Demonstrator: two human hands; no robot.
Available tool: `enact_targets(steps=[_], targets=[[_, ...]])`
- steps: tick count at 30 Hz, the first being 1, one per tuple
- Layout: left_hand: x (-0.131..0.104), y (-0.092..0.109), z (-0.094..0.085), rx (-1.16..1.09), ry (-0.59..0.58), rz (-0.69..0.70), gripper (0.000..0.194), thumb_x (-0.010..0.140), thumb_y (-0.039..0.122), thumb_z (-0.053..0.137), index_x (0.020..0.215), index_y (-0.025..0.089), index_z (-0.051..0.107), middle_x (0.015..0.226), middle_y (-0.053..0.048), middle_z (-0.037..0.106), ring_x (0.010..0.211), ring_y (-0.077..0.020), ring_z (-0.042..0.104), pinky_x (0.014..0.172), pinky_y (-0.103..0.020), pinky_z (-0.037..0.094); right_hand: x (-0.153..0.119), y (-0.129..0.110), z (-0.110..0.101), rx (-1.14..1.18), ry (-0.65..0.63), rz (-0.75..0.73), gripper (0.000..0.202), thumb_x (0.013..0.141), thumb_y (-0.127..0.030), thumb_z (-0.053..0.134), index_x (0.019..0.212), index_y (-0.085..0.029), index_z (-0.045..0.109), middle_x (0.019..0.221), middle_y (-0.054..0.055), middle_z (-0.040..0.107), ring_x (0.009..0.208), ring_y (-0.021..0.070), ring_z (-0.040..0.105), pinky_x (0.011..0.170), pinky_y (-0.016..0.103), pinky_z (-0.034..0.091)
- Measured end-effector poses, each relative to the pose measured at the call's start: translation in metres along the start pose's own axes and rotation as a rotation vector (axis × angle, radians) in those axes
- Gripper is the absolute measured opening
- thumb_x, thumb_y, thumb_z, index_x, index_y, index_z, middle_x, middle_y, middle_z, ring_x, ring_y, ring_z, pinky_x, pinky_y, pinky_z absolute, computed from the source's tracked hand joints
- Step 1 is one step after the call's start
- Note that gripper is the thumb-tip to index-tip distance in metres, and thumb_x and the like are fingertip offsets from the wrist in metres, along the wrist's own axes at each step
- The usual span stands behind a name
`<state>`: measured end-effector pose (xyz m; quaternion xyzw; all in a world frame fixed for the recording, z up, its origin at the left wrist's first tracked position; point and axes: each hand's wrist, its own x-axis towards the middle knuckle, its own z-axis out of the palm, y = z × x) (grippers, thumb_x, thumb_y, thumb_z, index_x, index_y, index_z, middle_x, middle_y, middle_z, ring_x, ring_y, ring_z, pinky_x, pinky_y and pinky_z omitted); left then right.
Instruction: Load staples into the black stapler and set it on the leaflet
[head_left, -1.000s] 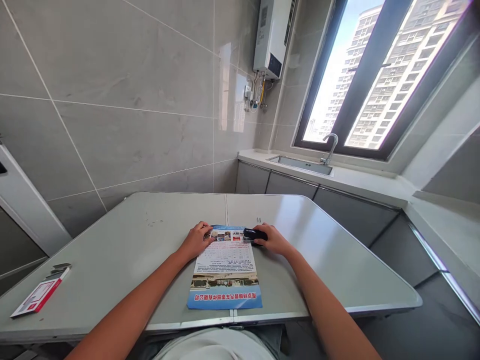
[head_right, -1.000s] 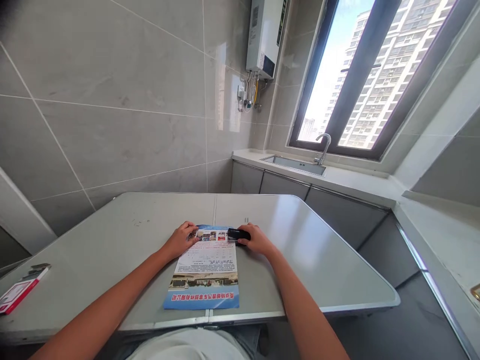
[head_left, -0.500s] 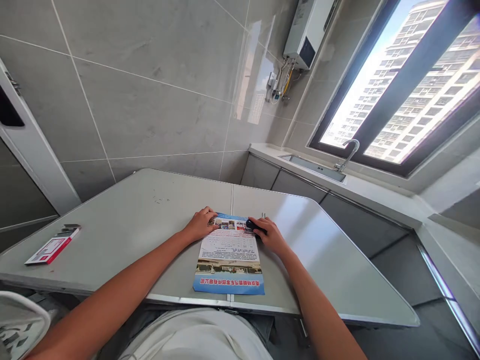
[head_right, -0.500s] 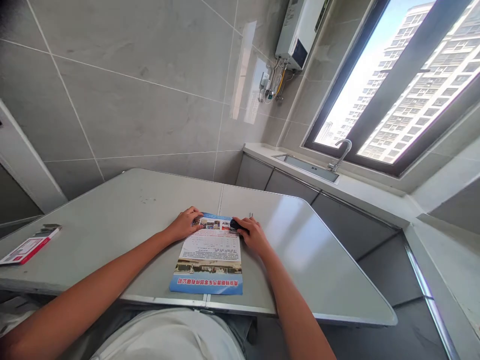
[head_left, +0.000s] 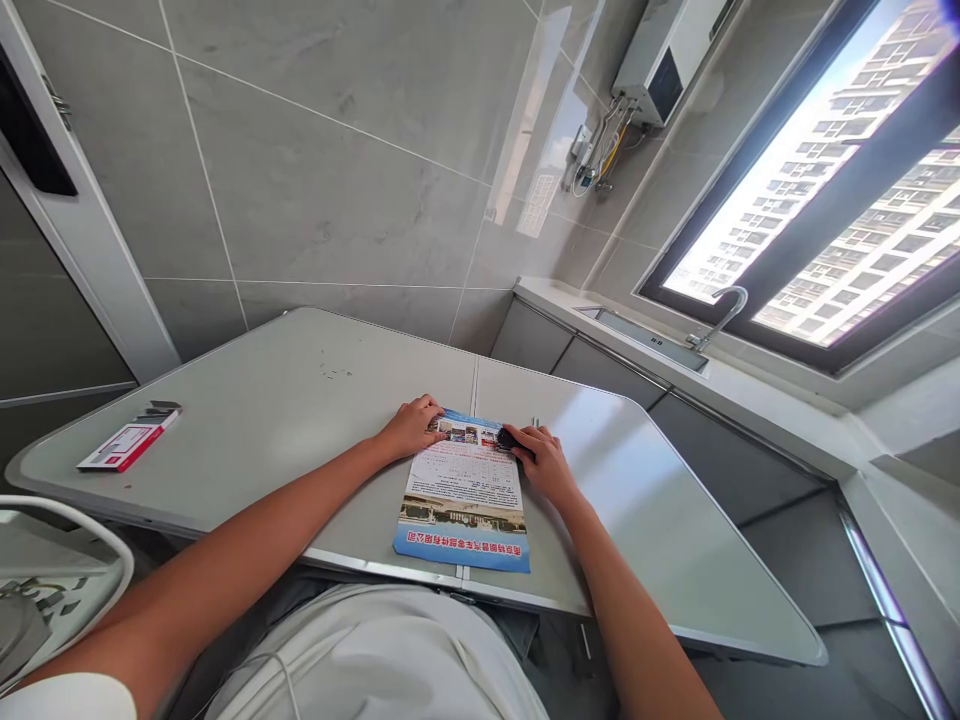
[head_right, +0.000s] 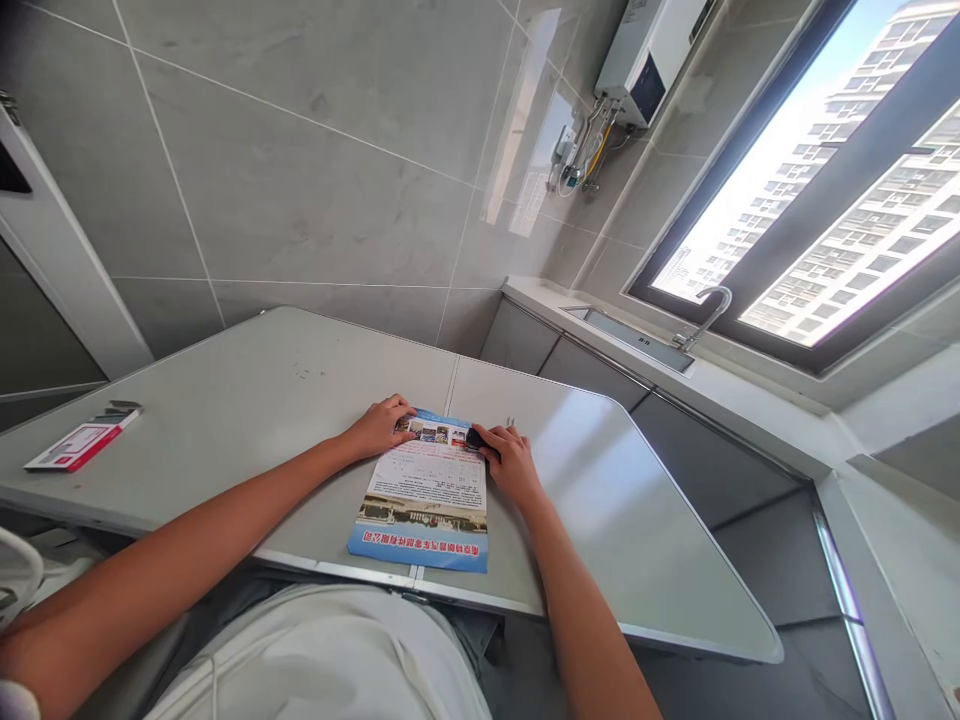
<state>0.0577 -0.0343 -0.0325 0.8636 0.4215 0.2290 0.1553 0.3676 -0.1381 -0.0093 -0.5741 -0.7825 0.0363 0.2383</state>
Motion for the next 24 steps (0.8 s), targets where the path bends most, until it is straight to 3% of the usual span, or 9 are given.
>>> enact_targets(steps=[10, 19, 24], targets=[[-0.001, 0.002, 0.0, 0.013, -0.002, 0.006, 0.042, 0.092, 0.036, 0.072, 0.13, 0.022, 0.067, 0.131, -0.01, 0.06, 0.115, -0.0271, 0.063, 0.105, -0.043, 0.046, 0.001, -0.002, 0.001, -0.066, -0.033, 0.004, 0.047, 0.102, -0.025, 0.048, 0.145, -0.035, 0.062, 0.119, 0.009, 0.071, 0.109, 0.0313, 0.053, 0.095, 0.048, 0.039], [0.0, 0.0, 0.001, 0.021, -0.009, -0.004, 0.043, 0.091, 0.041, 0.072, 0.13, 0.021, 0.067, 0.132, -0.01, 0.059, 0.116, -0.0274, 0.063, 0.106, -0.044, 0.046, 0.005, -0.02, 0.001, -0.397, -0.125, -0.027, 0.048, 0.1, -0.013, 0.047, 0.142, -0.032, 0.063, 0.116, 0.009, 0.07, 0.109, 0.0287, 0.053, 0.089, 0.042, 0.035], [0.0, -0.004, 0.002, 0.008, -0.005, -0.001, 0.042, 0.09, 0.039, 0.073, 0.129, 0.024, 0.067, 0.13, -0.008, 0.06, 0.116, -0.0276, 0.064, 0.105, -0.045, 0.047, 0.0, -0.023, 0.006, -0.356, -0.05, -0.046, 0.051, 0.098, -0.011, 0.049, 0.143, -0.031, 0.06, 0.124, 0.009, 0.068, 0.113, 0.0286, 0.054, 0.094, 0.042, 0.036]])
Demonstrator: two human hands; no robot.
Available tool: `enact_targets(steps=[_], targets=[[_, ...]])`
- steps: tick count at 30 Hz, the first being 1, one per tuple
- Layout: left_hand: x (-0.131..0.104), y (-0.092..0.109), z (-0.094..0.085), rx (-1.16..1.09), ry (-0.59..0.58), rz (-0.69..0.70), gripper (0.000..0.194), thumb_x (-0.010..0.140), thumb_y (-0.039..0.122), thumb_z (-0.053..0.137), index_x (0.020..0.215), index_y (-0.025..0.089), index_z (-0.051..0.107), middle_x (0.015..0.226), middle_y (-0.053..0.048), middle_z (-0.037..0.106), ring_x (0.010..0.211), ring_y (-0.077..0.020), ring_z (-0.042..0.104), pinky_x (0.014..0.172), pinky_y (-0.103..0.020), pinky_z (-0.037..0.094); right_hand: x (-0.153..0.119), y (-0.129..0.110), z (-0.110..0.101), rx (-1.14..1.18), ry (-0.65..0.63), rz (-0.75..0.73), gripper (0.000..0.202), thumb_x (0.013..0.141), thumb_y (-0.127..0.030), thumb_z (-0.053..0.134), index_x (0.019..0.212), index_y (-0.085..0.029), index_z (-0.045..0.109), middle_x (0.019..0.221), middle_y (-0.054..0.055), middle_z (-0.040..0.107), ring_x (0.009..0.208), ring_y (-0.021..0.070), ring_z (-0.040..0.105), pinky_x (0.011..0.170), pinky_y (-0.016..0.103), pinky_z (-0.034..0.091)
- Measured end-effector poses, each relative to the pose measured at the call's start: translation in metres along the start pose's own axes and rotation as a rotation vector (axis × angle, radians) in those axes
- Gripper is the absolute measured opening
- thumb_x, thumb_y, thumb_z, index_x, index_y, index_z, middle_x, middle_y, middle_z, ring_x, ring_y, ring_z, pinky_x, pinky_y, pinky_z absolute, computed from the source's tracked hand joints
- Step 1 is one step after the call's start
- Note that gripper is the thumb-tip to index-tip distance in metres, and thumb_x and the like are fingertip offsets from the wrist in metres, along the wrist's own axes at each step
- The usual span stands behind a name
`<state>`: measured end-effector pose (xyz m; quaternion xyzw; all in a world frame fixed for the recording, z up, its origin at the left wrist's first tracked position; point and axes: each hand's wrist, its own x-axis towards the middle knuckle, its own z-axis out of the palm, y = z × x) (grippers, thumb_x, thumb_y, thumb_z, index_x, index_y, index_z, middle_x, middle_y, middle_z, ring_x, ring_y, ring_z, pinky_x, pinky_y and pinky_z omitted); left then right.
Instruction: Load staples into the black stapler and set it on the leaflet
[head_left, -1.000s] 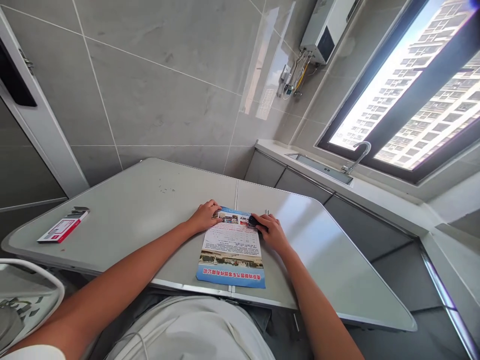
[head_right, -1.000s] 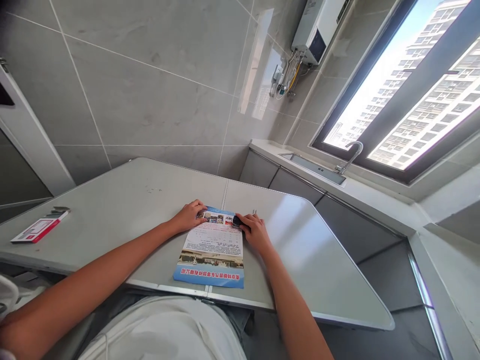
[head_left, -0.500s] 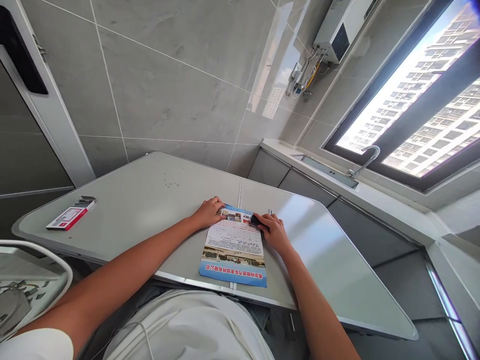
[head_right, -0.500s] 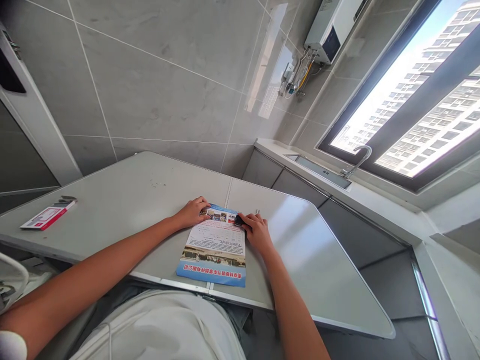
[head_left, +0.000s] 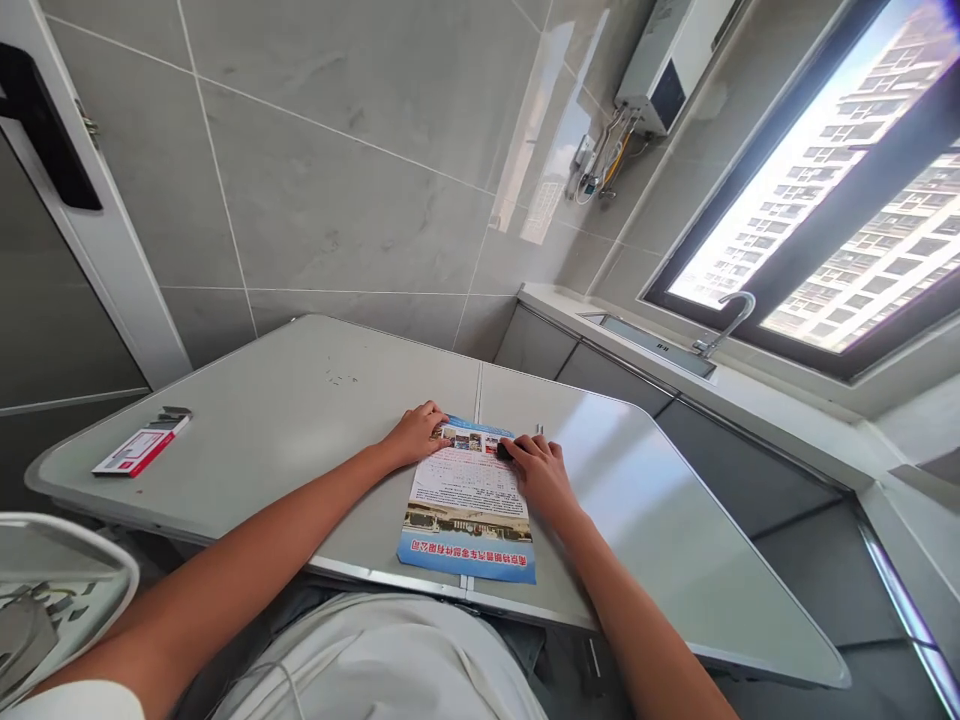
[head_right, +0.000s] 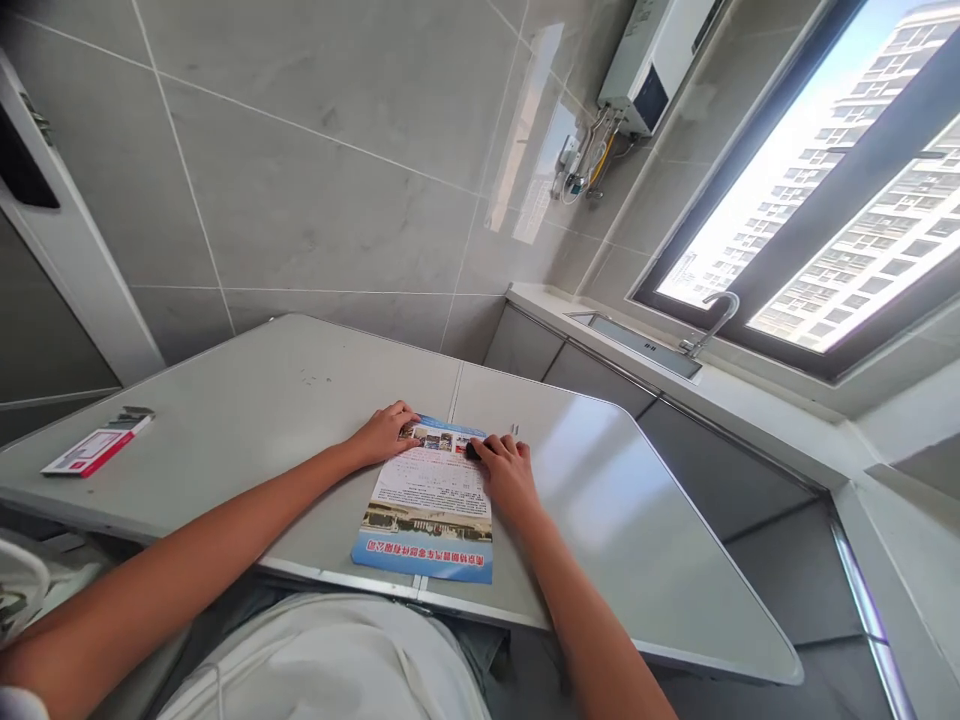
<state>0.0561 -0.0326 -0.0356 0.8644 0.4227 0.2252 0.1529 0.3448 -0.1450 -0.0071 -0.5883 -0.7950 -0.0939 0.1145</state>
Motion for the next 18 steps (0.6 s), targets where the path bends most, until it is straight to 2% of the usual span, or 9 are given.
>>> enact_targets(steps=[4, 8, 10, 14, 18], targets=[[0.001, -0.003, 0.0, 0.005, 0.018, 0.022, 0.04, 0.091, 0.036, 0.072, 0.128, 0.024, 0.067, 0.129, -0.008, 0.061, 0.116, -0.0274, 0.064, 0.105, -0.044, 0.048, -0.004, 0.013, 0.002, 0.199, 0.07, 0.081, 0.05, 0.1, -0.017, 0.049, 0.149, -0.027, 0.052, 0.127, 0.008, 0.068, 0.115, 0.027, 0.056, 0.095, 0.038, 0.042], [0.001, 0.0, -0.002, 0.003, 0.014, 0.022, 0.04, 0.091, 0.036, 0.071, 0.128, 0.024, 0.065, 0.129, -0.008, 0.061, 0.118, -0.0274, 0.063, 0.104, -0.044, 0.048, -0.004, 0.027, -0.001, 0.372, 0.021, 0.13, 0.05, 0.089, -0.011, 0.06, 0.137, -0.024, 0.059, 0.126, 0.007, 0.069, 0.117, 0.0252, 0.06, 0.098, 0.035, 0.044], [0.001, 0.001, -0.004, 0.013, 0.006, 0.018, 0.04, 0.091, 0.036, 0.071, 0.128, 0.023, 0.064, 0.127, -0.008, 0.062, 0.117, -0.0277, 0.062, 0.103, -0.044, 0.048, -0.004, 0.031, -0.003, 0.374, 0.008, 0.203, 0.045, 0.085, -0.011, 0.064, 0.129, -0.024, 0.063, 0.119, 0.006, 0.071, 0.112, 0.0252, 0.063, 0.093, 0.033, 0.044], [0.001, 0.002, -0.005, 0.014, 0.008, 0.021, 0.038, 0.091, 0.036, 0.07, 0.126, 0.023, 0.064, 0.126, -0.009, 0.062, 0.117, -0.0273, 0.061, 0.103, -0.044, 0.048, -0.007, 0.037, -0.004, 0.258, 0.05, 0.441, 0.036, 0.083, -0.012, 0.064, 0.117, -0.022, 0.067, 0.105, 0.008, 0.072, 0.099, 0.0267, 0.065, 0.079, 0.032, 0.043], [0.001, 0.001, -0.003, 0.006, 0.015, 0.023, 0.035, 0.091, 0.036, 0.07, 0.123, 0.023, 0.065, 0.126, -0.009, 0.062, 0.117, -0.0265, 0.061, 0.103, -0.043, 0.048, -0.009, 0.042, -0.005, 0.209, 0.197, 0.525, 0.023, 0.084, -0.016, 0.062, 0.106, -0.02, 0.067, 0.096, 0.009, 0.071, 0.093, 0.0268, 0.064, 0.073, 0.032, 0.043]])
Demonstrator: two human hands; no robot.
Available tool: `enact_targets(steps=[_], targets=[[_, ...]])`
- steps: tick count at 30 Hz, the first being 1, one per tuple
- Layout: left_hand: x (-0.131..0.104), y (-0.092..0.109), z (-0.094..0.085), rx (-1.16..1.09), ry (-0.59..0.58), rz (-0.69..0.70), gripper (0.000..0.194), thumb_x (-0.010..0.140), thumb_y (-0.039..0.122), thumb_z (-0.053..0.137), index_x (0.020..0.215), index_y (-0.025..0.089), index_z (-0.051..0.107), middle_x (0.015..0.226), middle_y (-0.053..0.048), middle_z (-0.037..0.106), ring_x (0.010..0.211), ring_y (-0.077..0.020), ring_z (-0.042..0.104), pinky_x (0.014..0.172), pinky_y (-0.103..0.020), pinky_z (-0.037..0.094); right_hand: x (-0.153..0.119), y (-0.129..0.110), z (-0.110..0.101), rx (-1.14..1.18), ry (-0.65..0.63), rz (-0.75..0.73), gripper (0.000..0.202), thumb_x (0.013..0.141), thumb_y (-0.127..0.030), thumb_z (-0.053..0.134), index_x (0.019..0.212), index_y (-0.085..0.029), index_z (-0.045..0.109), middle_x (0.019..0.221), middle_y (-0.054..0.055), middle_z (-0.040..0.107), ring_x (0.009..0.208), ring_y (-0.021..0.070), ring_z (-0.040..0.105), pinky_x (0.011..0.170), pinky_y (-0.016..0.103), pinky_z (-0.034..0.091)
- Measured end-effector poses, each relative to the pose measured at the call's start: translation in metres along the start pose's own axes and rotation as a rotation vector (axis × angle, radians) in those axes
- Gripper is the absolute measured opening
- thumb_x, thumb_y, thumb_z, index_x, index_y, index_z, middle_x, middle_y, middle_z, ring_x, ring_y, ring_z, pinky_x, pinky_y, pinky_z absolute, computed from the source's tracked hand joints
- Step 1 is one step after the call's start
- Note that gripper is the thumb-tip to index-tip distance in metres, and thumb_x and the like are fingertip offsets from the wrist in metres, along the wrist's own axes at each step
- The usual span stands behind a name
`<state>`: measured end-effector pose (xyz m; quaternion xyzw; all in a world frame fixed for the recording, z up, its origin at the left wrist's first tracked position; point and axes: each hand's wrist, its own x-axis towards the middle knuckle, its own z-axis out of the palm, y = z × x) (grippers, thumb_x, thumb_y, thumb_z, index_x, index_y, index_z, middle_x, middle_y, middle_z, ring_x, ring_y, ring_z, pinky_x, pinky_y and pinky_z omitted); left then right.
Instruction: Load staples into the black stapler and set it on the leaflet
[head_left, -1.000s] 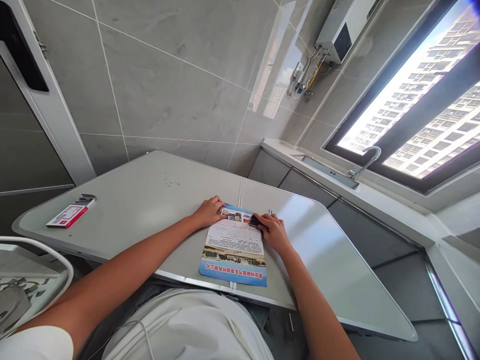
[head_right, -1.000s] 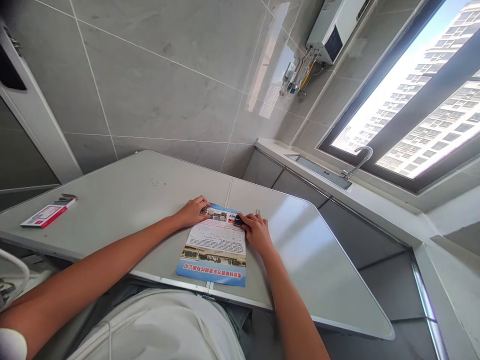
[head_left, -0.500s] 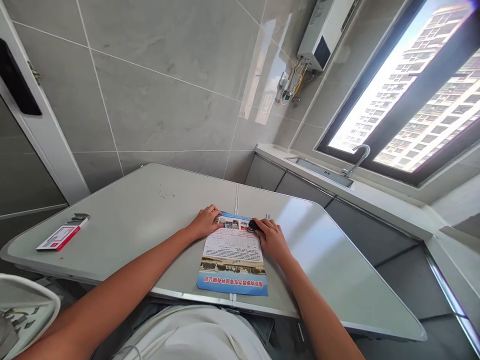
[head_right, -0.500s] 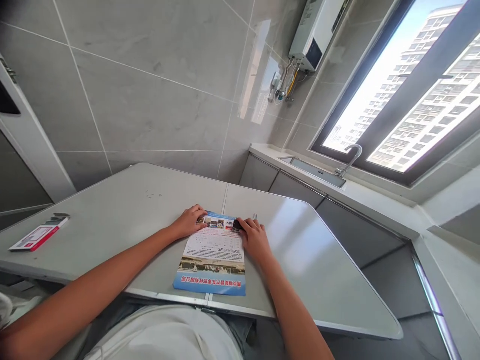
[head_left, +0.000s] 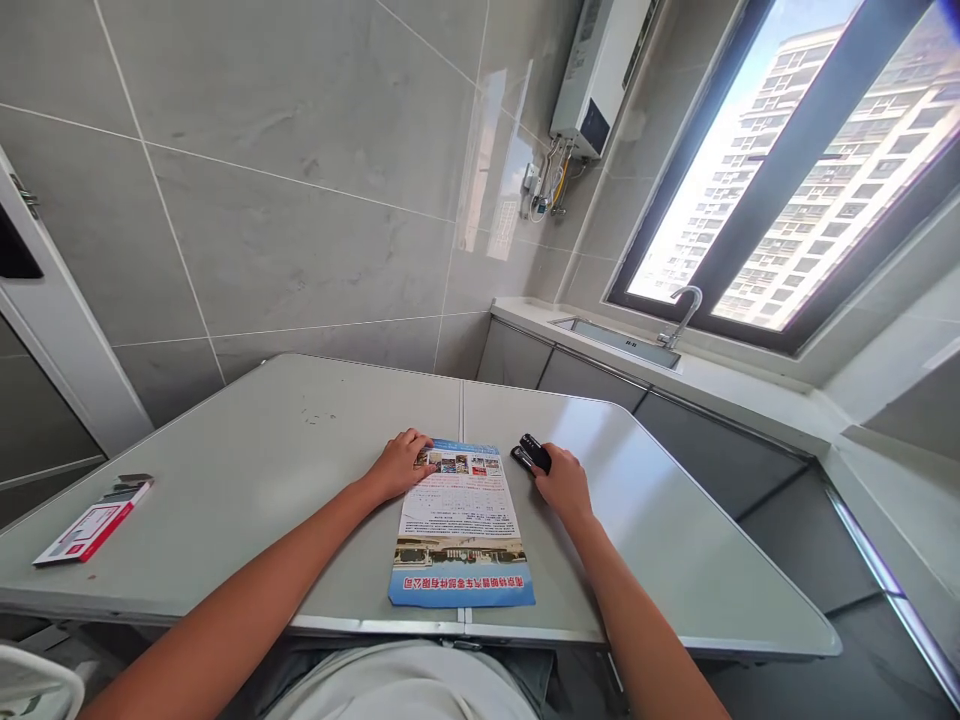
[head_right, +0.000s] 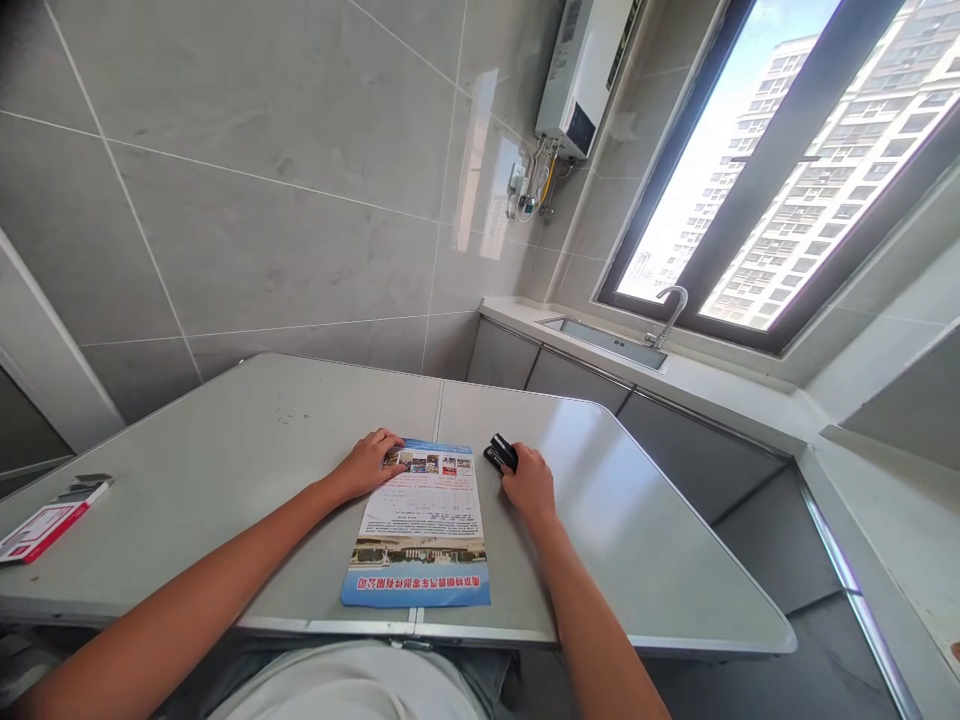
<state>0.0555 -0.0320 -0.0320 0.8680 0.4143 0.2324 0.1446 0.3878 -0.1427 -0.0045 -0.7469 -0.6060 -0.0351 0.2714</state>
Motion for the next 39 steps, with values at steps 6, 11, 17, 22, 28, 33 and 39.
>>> enact_targets(steps=[6, 11, 17, 22, 28, 33, 39], targets=[[-0.001, 0.0, 0.003, 0.008, 0.0, 0.0, 0.023, 0.094, 0.033, 0.067, 0.114, 0.023, 0.069, 0.123, -0.009, 0.062, 0.116, -0.028, 0.06, 0.103, -0.044, 0.047, -0.012, -0.03, 0.005, 0.363, 0.073, -0.315, 0.028, 0.089, -0.029, 0.065, 0.117, -0.021, 0.064, 0.106, 0.009, 0.071, 0.096, 0.0266, 0.064, 0.086, 0.039, 0.05], [0.0, -0.004, 0.009, 0.004, 0.04, 0.013, 0.018, 0.098, 0.023, 0.055, 0.109, 0.024, 0.07, 0.122, -0.008, 0.062, 0.117, -0.0275, 0.059, 0.105, -0.045, 0.046, -0.037, -0.067, 0.018, 0.479, -0.303, -0.649, 0.036, 0.089, -0.035, 0.072, 0.123, -0.024, 0.063, 0.109, 0.007, 0.07, 0.1, 0.0249, 0.063, 0.089, 0.038, 0.05], [0.001, -0.008, 0.013, -0.075, 0.133, 0.011, 0.026, 0.098, 0.017, 0.047, 0.12, 0.021, 0.06, 0.124, -0.01, 0.058, 0.116, -0.0257, 0.058, 0.106, -0.045, 0.048, -0.035, -0.07, 0.015, 0.428, -0.485, -0.709, 0.032, 0.086, -0.033, 0.073, 0.113, -0.021, 0.062, 0.103, 0.005, 0.067, 0.092, 0.0212, 0.058, 0.083, 0.033, 0.046], [-0.002, -0.009, 0.014, -0.133, 0.159, -0.015, 0.025, 0.1, 0.022, 0.043, 0.121, 0.021, 0.057, 0.126, -0.011, 0.054, 0.112, -0.0244, 0.058, 0.107, -0.047, 0.048, -0.023, -0.047, -0.01, 0.414, -0.684, -0.679, 0.029, 0.084, -0.031, 0.074, 0.108, -0.02, 0.063, 0.1, 0.002, 0.067, 0.086, 0.0179, 0.058, 0.078, 0.028, 0.045], [-0.005, -0.003, 0.013, -0.097, 0.129, -0.045, 0.023, 0.098, 0.025, 0.048, 0.117, 0.022, 0.061, 0.123, -0.011, 0.054, 0.108, -0.0261, 0.059, 0.103, -0.048, 0.049, -0.03, 0.007, -0.036, 0.386, -0.774, -0.499, 0.038, 0.081, -0.039, 0.076, 0.113, -0.021, 0.068, 0.11, 0.005, 0.072, 0.097, 0.0251, 0.064, 0.088, 0.035, 0.054], [-0.007, 0.001, 0.012, -0.053, 0.091, -0.075, 0.019, 0.094, 0.025, 0.056, 0.111, 0.022, 0.064, 0.128, -0.012, 0.053, 0.117, -0.0287, 0.057, 0.107, -0.048, 0.046, -0.048, 0.06, -0.035, 0.384, -0.679, -0.202, 0.068, 0.078, -0.052, 0.078, 0.137, -0.022, 0.065, 0.138, 0.014, 0.066, 0.127, 0.0382, 0.06, 0.111, 0.052, 0.048], [-0.008, 0.003, 0.009, -0.048, 0.062, -0.071, 0.024, 0.096, 0.039, 0.058, 0.111, 0.022, 0.065, 0.129, -0.012, 0.054, 0.122, -0.0299, 0.055, 0.11, -0.049, 0.044, -0.059, 0.081, -0.023, 0.387, -0.634, -0.074, 0.083, 0.078, -0.062, 0.077, 0.148, -0.02, 0.056, 0.155, 0.016, 0.053, 0.144, 0.0401, 0.047, 0.124, 0.057, 0.033]])
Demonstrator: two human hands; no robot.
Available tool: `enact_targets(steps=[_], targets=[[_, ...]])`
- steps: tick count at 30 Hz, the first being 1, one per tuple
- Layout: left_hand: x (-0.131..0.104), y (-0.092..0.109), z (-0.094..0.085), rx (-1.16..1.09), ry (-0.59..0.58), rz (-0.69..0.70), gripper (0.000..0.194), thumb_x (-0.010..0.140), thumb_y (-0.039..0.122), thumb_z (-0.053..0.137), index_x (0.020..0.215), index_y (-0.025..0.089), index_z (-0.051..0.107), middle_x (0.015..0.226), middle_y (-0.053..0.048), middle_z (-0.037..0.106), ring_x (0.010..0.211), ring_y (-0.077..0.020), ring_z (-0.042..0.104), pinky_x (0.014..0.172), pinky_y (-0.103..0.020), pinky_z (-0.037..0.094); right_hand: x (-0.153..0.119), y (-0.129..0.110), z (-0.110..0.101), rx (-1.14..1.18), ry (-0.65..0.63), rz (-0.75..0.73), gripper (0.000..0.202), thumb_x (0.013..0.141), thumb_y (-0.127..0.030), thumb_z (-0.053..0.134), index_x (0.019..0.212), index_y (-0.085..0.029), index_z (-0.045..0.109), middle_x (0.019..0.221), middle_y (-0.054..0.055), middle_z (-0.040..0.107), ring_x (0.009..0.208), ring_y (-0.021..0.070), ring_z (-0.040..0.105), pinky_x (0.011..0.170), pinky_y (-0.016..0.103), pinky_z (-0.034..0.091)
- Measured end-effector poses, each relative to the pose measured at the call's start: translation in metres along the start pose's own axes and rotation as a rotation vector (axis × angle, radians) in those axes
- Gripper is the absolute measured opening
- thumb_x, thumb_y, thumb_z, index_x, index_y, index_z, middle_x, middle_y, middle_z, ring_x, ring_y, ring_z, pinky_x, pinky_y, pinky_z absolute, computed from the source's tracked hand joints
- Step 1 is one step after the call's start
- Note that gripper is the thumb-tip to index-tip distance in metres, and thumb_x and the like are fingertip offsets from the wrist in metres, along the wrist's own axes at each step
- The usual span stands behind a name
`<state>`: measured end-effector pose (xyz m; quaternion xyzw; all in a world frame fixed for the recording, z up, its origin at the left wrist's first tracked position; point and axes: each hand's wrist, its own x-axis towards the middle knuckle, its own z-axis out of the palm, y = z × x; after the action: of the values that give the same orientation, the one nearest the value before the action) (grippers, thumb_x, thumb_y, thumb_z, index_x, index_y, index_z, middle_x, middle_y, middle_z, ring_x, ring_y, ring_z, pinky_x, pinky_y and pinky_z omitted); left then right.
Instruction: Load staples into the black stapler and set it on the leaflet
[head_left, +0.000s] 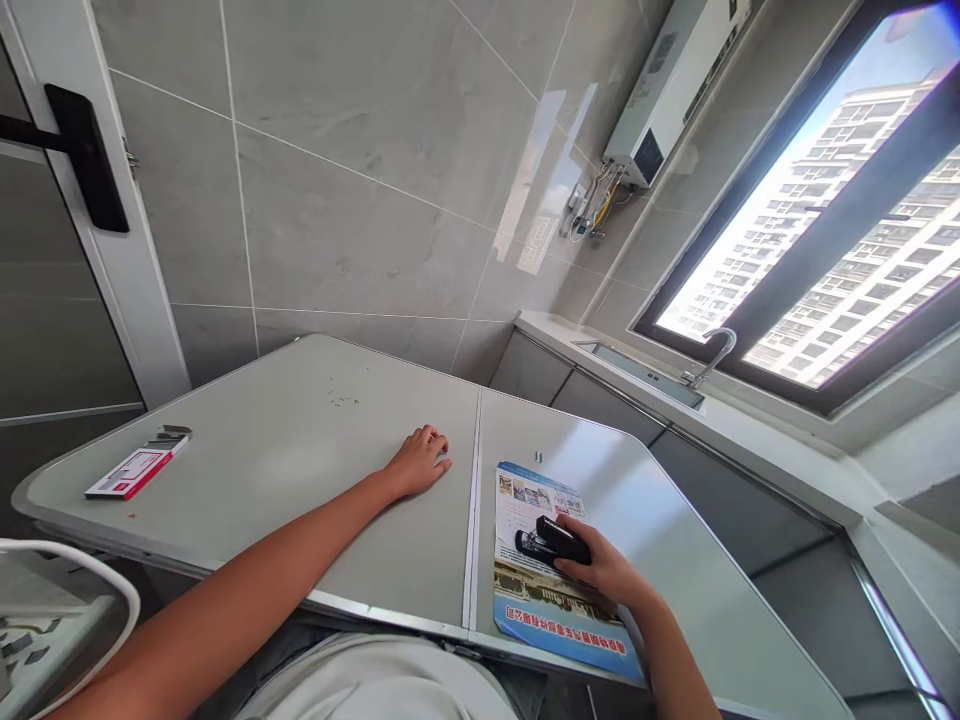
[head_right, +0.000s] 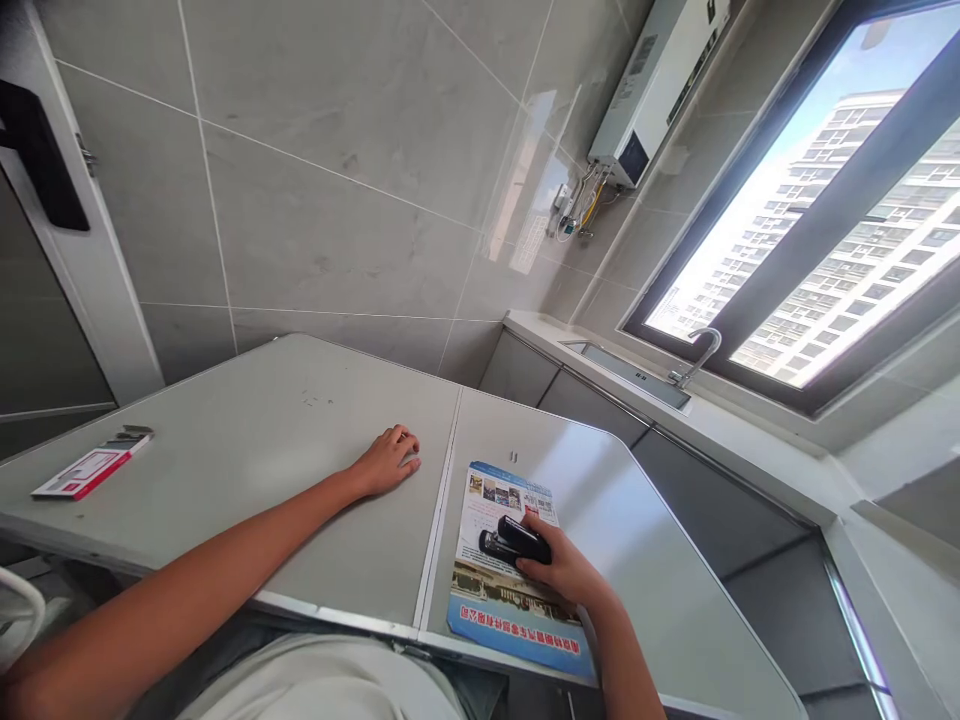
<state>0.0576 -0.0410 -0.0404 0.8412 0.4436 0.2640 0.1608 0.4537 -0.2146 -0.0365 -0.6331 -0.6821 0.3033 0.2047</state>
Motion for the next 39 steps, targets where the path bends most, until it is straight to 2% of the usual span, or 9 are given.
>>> enact_targets(steps=[3, 6, 9, 12, 15, 18, 21, 29, 39], targets=[[0.0, -0.001, 0.0, -0.009, -0.001, 0.002, 0.026, 0.097, 0.041, 0.055, 0.111, 0.022, 0.066, 0.129, -0.012, 0.055, 0.122, -0.0297, 0.055, 0.11, -0.049, 0.044, -0.002, -0.008, -0.011, 0.063, -0.078, -0.08, 0.086, 0.076, -0.07, 0.077, 0.145, -0.021, 0.059, 0.148, 0.017, 0.058, 0.136, 0.0402, 0.054, 0.116, 0.054, 0.043], [0.001, -0.002, 0.0, -0.029, 0.002, 0.004, 0.026, 0.098, 0.042, 0.054, 0.11, 0.022, 0.066, 0.127, -0.011, 0.056, 0.121, -0.0289, 0.055, 0.11, -0.049, 0.044, 0.007, -0.018, -0.035, 0.168, -0.11, -0.222, 0.081, 0.081, -0.08, 0.065, 0.137, -0.023, 0.063, 0.132, 0.015, 0.067, 0.121, 0.0356, 0.063, 0.101, 0.047, 0.053], [0.0, -0.003, -0.001, -0.026, -0.005, 0.003, 0.024, 0.098, 0.039, 0.054, 0.11, 0.022, 0.067, 0.126, -0.011, 0.056, 0.12, -0.0286, 0.055, 0.109, -0.049, 0.045, 0.037, -0.011, -0.056, 0.061, 0.131, -0.2, 0.06, 0.091, -0.073, 0.054, 0.123, -0.023, 0.067, 0.114, 0.012, 0.072, 0.109, 0.0296, 0.066, 0.091, 0.04, 0.054], [0.0, -0.002, -0.004, -0.024, -0.003, 0.004, 0.022, 0.098, 0.037, 0.054, 0.109, 0.023, 0.067, 0.125, -0.01, 0.055, 0.119, -0.0276, 0.055, 0.108, -0.048, 0.046, 0.075, 0.013, -0.061, -0.192, 0.439, 0.016, 0.039, 0.088, -0.059, 0.054, 0.089, -0.022, 0.067, 0.086, 0.007, 0.072, 0.08, 0.0241, 0.064, 0.075, 0.036, 0.05], [0.0, 0.0, -0.007, -0.018, -0.013, -0.003, 0.022, 0.099, 0.036, 0.053, 0.11, 0.024, 0.066, 0.124, -0.009, 0.055, 0.119, -0.0267, 0.055, 0.108, -0.047, 0.046, 0.1, 0.039, -0.052, -0.242, 0.55, 0.108, 0.029, 0.083, -0.049, 0.051, 0.071, -0.023, 0.058, 0.066, 0.005, 0.063, 0.065, 0.0216, 0.056, 0.067, 0.035, 0.042], [0.001, 0.002, -0.01, -0.012, -0.031, -0.009, 0.021, 0.099, 0.036, 0.052, 0.11, 0.024, 0.066, 0.125, -0.009, 0.055, 0.119, -0.0262, 0.055, 0.108, -0.047, 0.046, 0.106, 0.053, -0.044, -0.23, 0.545, 0.082, 0.025, 0.081, -0.047, 0.052, 0.073, -0.024, 0.058, 0.065, 0.002, 0.063, 0.064, 0.0205, 0.054, 0.064, 0.032, 0.037], [0.0, 0.003, -0.011, -0.012, -0.038, -0.004, 0.021, 0.1, 0.035, 0.052, 0.11, 0.024, 0.066, 0.125, -0.009, 0.055, 0.118, -0.0255, 0.055, 0.108, -0.045, 0.046, 0.102, 0.058, -0.044, -0.206, 0.511, 0.037, 0.027, 0.082, -0.049, 0.052, 0.077, -0.024, 0.06, 0.068, 0.002, 0.066, 0.066, 0.0208, 0.057, 0.065, 0.032, 0.039], [-0.001, 0.005, -0.015, -0.028, -0.037, -0.006, 0.021, 0.099, 0.036, 0.051, 0.108, 0.025, 0.066, 0.124, -0.008, 0.056, 0.117, -0.0253, 0.056, 0.106, -0.044, 0.047, 0.099, 0.059, -0.051, -0.159, 0.488, -0.002, 0.032, 0.082, -0.053, 0.052, 0.074, -0.024, 0.062, 0.071, 0.003, 0.07, 0.069, 0.0233, 0.061, 0.068, 0.035, 0.043], [0.0, 0.003, -0.015, -0.031, -0.044, 0.008, 0.021, 0.099, 0.034, 0.051, 0.108, 0.024, 0.067, 0.122, -0.009, 0.057, 0.115, -0.0253, 0.056, 0.104, -0.044, 0.047, 0.099, 0.06, -0.049, -0.167, 0.485, -0.016, 0.033, 0.082, -0.054, 0.05, 0.074, -0.024, 0.061, 0.071, 0.003, 0.069, 0.07, 0.0231, 0.06, 0.069, 0.035, 0.043]])
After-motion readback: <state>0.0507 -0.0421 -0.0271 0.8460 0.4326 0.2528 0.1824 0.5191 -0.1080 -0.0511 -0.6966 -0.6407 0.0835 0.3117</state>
